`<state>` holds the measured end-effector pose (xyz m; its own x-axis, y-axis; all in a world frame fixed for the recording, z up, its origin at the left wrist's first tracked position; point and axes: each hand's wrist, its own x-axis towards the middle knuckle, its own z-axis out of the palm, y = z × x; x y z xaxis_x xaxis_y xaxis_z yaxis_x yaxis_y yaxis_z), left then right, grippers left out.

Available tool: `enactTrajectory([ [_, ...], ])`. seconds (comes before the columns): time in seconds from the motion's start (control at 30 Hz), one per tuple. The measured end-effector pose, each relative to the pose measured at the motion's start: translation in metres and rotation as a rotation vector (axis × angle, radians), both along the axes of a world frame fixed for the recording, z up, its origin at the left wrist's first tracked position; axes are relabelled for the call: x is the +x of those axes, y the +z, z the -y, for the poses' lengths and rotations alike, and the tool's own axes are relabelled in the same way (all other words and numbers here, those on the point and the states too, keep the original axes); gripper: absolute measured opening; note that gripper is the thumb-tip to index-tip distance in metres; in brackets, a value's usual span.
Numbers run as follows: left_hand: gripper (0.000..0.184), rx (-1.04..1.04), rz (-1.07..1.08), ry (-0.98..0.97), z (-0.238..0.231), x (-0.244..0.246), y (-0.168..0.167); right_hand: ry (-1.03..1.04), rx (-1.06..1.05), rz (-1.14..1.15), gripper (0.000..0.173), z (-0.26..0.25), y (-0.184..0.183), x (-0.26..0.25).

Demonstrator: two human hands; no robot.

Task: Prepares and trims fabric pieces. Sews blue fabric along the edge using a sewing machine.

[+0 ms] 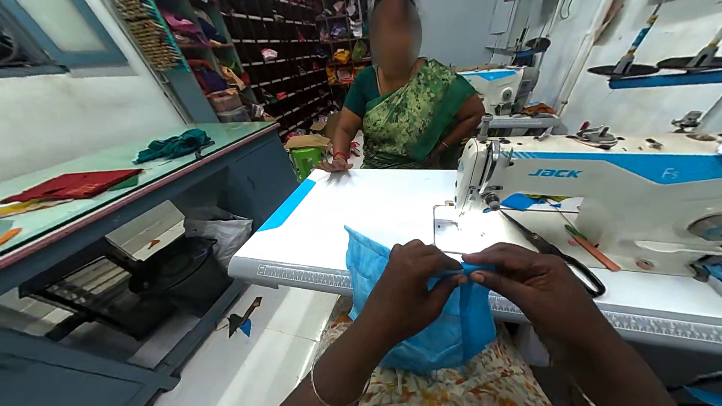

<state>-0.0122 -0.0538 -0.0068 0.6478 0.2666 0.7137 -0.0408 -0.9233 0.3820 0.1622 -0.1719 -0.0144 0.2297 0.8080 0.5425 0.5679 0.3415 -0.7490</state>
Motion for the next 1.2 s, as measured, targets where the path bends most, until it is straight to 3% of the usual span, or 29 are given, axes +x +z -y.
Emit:
enactTrajectory([
  [0.2,0.007,0.113,0.075,0.064,0.005,0.005,-0.004,-0.064,0.012,0.122,0.010,0.004,0.002,-0.002],
  [0.33,0.015,0.104,0.075,0.072,0.006,0.008,-0.009,-0.140,-0.030,0.170,0.006,0.003,0.001,-0.004],
  [0.47,0.009,-0.027,0.078,0.062,0.003,0.008,-0.011,-0.187,-0.027,0.084,0.005,0.001,-0.001,-0.003],
  [0.67,0.010,-0.369,0.010,-0.003,0.001,0.006,-0.010,-0.075,-0.068,-0.058,0.016,0.002,-0.003,-0.002],
  [0.83,0.008,-0.418,0.000,-0.043,0.002,0.003,-0.007,0.081,-0.063,-0.305,0.011,0.001,-0.007,0.003],
  [0.97,0.009,-0.407,-0.008,-0.073,0.004,0.003,-0.007,0.188,-0.117,-0.344,0.017,0.000,-0.012,0.006],
  [1.2,0.010,-0.363,0.012,-0.045,0.007,0.006,-0.009,0.159,-0.125,-0.420,0.012,-0.001,-0.012,0.000],
])
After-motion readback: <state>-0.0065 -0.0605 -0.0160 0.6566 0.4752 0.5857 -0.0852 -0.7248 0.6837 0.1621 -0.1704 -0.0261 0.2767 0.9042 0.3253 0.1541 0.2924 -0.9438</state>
